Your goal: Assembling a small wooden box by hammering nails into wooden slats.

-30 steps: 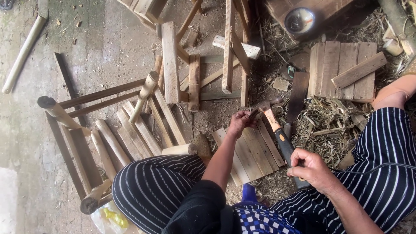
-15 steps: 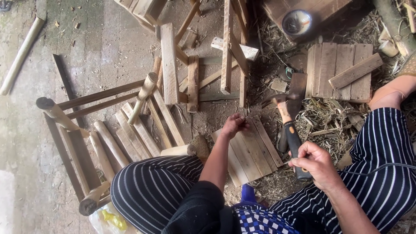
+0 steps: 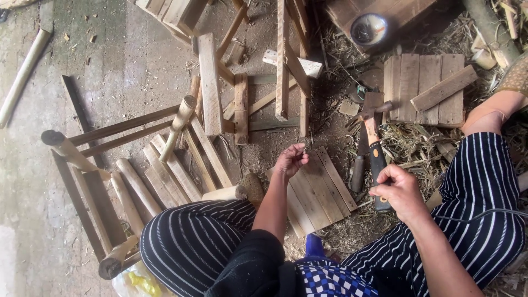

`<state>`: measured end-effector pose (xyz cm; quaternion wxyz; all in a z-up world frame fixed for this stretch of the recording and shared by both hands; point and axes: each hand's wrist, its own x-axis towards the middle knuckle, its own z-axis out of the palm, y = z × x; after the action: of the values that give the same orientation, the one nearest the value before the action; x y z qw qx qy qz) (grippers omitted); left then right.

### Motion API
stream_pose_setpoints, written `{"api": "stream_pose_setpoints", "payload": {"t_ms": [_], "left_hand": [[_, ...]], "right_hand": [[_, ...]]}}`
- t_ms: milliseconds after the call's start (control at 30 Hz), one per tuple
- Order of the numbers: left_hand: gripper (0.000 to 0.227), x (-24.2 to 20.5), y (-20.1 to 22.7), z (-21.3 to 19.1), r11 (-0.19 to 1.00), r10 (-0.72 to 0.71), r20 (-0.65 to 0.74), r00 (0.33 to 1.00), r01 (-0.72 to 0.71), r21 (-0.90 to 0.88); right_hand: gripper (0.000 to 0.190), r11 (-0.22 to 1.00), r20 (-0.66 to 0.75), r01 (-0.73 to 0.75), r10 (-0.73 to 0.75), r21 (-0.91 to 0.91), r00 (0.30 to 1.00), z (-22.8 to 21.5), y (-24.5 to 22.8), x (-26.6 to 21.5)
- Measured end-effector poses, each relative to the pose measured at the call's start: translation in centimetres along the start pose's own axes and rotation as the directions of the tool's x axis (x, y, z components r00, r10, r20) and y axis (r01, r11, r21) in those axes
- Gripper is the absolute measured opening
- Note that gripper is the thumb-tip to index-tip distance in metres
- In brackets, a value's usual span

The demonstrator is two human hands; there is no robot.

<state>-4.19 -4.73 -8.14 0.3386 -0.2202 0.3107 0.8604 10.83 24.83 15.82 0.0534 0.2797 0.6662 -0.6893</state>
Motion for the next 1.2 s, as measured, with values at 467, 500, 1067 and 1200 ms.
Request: {"api": "stream_pose_setpoints", "payload": {"t_ms": [467, 500, 1067, 1200], "left_hand": [[0.023, 3.6, -1.3, -1.6, 0.938, 0.041, -0.316, 0.948, 0.072, 0.338], [0.02, 4.6, -1.8, -1.6, 0.868, 0.163, -0.384, 0.909, 0.053, 0.494], [0.039, 4.9, -1.3, 5.9, 0.109, 0.4, -0.497, 0.77, 0.498, 0.86], [0.037, 4.5, -1.1, 6.1, 0.084, 0.411, -0.486, 0.772, 0.498, 0.863]], "right_hand": [[0.023, 0.958, 0.005, -0.132, 0.135, 0.255, 0.991, -0.6, -1.6, 0.7], [0.023, 0.956, 0.003, -0.13, 0.134, 0.263, 0.991, -0.7, -1.7, 0.7], [0.022, 0.963, 0.013, -0.158, 0.158, 0.218, 0.987, -0.7, -1.6, 0.2], [0.022, 0.964, 0.021, -0.164, 0.163, 0.21, 0.986, -0.5, -2.3, -0.2]]}}
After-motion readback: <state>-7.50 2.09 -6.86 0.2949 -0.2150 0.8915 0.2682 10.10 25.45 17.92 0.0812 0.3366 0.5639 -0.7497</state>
